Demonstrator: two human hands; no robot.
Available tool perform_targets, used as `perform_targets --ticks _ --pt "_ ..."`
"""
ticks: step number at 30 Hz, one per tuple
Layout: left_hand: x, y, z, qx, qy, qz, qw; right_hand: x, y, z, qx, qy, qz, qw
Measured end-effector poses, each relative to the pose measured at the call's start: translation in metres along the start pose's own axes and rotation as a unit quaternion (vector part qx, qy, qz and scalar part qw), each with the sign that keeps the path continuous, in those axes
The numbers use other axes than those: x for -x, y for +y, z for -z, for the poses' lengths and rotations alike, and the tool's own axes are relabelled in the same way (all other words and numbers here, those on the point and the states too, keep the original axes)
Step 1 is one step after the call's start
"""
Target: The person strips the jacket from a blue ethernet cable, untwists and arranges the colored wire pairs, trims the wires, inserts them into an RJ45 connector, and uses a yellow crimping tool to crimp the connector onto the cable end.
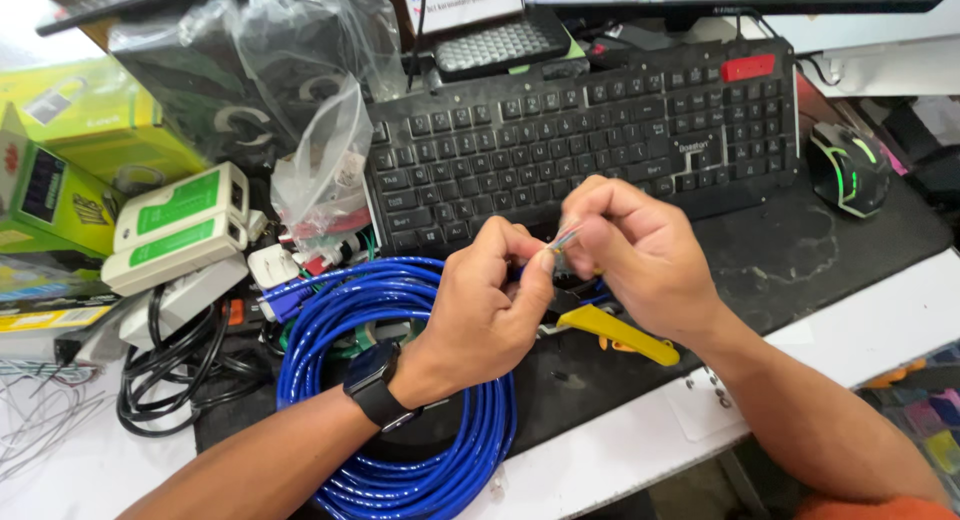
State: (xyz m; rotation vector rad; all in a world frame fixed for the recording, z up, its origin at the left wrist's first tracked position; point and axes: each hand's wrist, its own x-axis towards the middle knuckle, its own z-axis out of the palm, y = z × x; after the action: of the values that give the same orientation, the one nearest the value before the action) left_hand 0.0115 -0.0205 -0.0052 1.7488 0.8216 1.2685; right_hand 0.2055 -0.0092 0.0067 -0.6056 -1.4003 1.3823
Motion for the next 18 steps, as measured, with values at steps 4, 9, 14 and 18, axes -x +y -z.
perform_targets --ticks 4,9,14,18 --pt "0.0 -0.006 0.002 0.043 0.007 0.022 0.999 0.003 0.003 -0.001 0.039 -0.045 0.02 0.998" --pt "0.004 -0.009 0.001 0.092 -0.013 0.026 0.995 0.007 0.025 -0.006 -0.072 0.049 -0.015 0.996" --pt "0.004 -0.007 0.001 0.113 -0.017 0.014 0.993 0.005 0.032 -0.003 -0.143 0.032 -0.059 0.987" --pt "0.002 -0.004 0.003 0.135 -0.049 0.003 0.99 0.008 0.025 -0.009 0.047 0.062 0.04 0.996"
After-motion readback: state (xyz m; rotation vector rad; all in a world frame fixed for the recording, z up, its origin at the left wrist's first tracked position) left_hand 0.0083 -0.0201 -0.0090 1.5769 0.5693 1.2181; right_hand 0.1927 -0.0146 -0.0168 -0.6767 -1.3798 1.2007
